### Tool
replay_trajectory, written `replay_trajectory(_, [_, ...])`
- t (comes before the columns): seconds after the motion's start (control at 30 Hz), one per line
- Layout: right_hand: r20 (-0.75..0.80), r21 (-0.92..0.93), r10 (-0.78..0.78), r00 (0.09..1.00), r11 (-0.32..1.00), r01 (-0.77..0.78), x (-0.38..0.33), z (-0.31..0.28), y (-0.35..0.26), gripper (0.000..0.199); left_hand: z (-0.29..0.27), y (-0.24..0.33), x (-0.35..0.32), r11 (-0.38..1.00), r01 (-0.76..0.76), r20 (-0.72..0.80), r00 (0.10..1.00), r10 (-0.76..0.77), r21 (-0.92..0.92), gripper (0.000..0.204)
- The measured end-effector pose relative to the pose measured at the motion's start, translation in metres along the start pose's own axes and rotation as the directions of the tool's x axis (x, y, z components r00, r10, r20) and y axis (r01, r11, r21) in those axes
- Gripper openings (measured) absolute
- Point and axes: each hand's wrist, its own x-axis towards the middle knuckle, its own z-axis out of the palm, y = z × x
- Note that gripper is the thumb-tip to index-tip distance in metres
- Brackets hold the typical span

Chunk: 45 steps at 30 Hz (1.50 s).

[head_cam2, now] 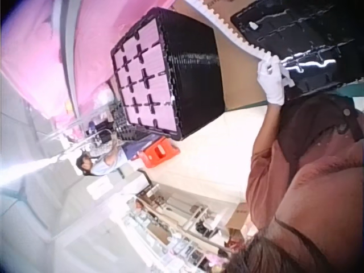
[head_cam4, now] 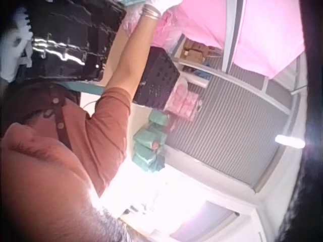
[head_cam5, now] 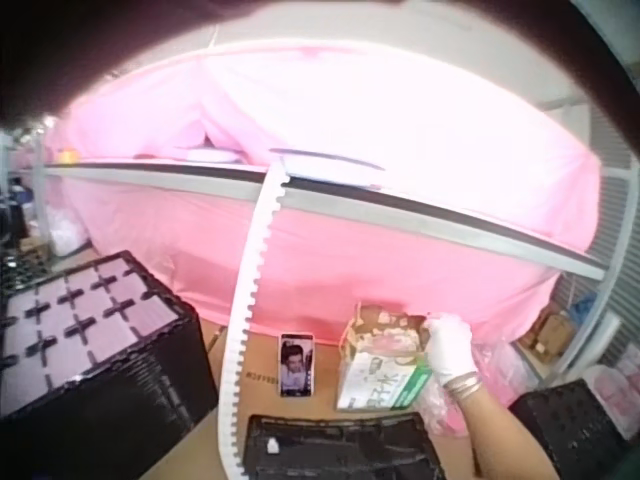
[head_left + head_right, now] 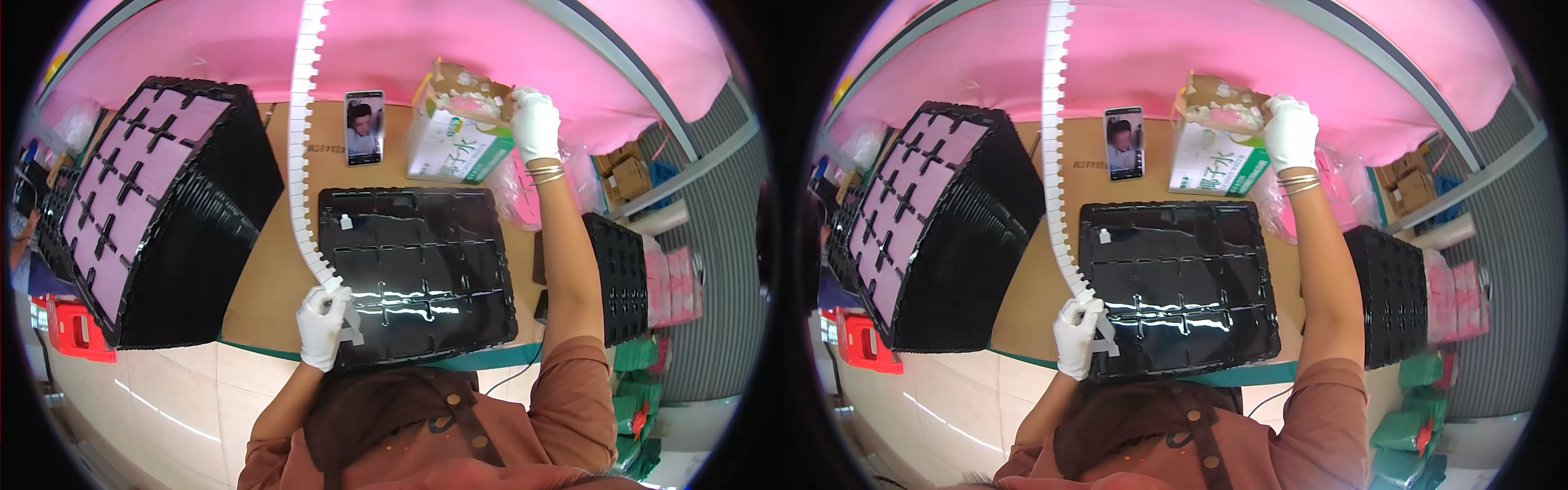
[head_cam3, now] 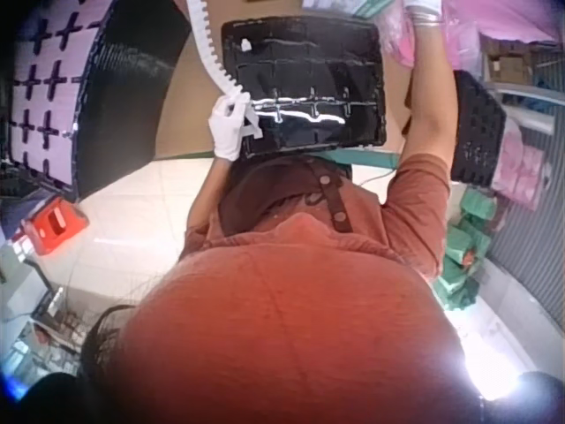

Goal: The person assembles black plastic trays by applying a white adhesive strip along the edges and pressing pink foam inserts into the compartments. The person repeatedly picks up trays, applies adhesive, and places foam inserts, stacking completed units to the side.

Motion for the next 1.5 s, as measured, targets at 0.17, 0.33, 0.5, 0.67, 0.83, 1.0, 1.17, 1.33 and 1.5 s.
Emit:
replay_trajectory(0.17, [0.120, 0.308, -0.164, 0.979, 0.944, 0.120, -0.042, 0.013, -0.100, 0.016, 0.002, -0.004, 0.001, 0.993, 0.049, 0.014, 0.999, -0.047, -0.112, 0.017])
replay_trajectory(0.33, [0.550, 0.631, -0.454, 0.702, 0.776, 0.007, -0.130, 0.072, -0.192, 0.024, -0.002, -0.005, 0.001, 0.999, 0.042, 0.039, 0.998, -0.041, -0.029, 0.021])
replay_trajectory(0.5, [0.791, 0.478, -0.396, 0.466, 0.876, -0.067, -0.130, 0.082, -0.201, 0.019, -0.005, 0.004, 0.000, 0.991, 0.127, 0.106, 0.987, -0.122, -0.042, 0.023])
replay_trajectory(0.67, [0.711, 0.513, -0.250, 0.657, 0.824, -0.242, -0.141, 0.086, -0.197, 0.013, -0.007, 0.011, 0.003, 0.993, 0.116, 0.103, 0.988, -0.112, -0.033, 0.023])
replay_trajectory(0.83, [0.694, 0.552, -0.298, 0.655, 0.805, -0.218, -0.147, 0.099, -0.206, 0.012, -0.010, 0.011, 0.004, 0.994, 0.105, 0.110, 0.989, -0.102, -0.027, 0.022])
replay_trajectory(1.0, [0.664, 0.603, -0.289, 0.690, 0.753, -0.264, -0.156, 0.106, -0.199, 0.016, -0.010, 0.013, 0.003, 0.994, 0.098, 0.097, 0.991, -0.094, -0.039, 0.023])
replay_trajectory(1.17, [0.695, 0.652, -0.294, 0.656, 0.642, -0.403, -0.166, 0.080, -0.190, 0.019, -0.008, 0.009, 0.003, 0.995, 0.096, 0.093, 0.991, -0.092, -0.036, 0.023])
replay_trajectory(1.33, [0.465, 0.621, -0.063, 0.883, 0.734, -0.275, -0.102, 0.025, -0.163, 0.017, -0.007, 0.007, 0.003, 0.988, 0.123, 0.097, 0.989, -0.114, -0.096, 0.022])
replay_trajectory(1.5, [0.072, 0.286, 0.288, 0.955, 0.911, -0.296, -0.002, 0.022, -0.054, 0.028, -0.006, 0.010, 0.003, 0.932, 0.244, 0.149, 0.966, -0.211, -0.266, 0.020])
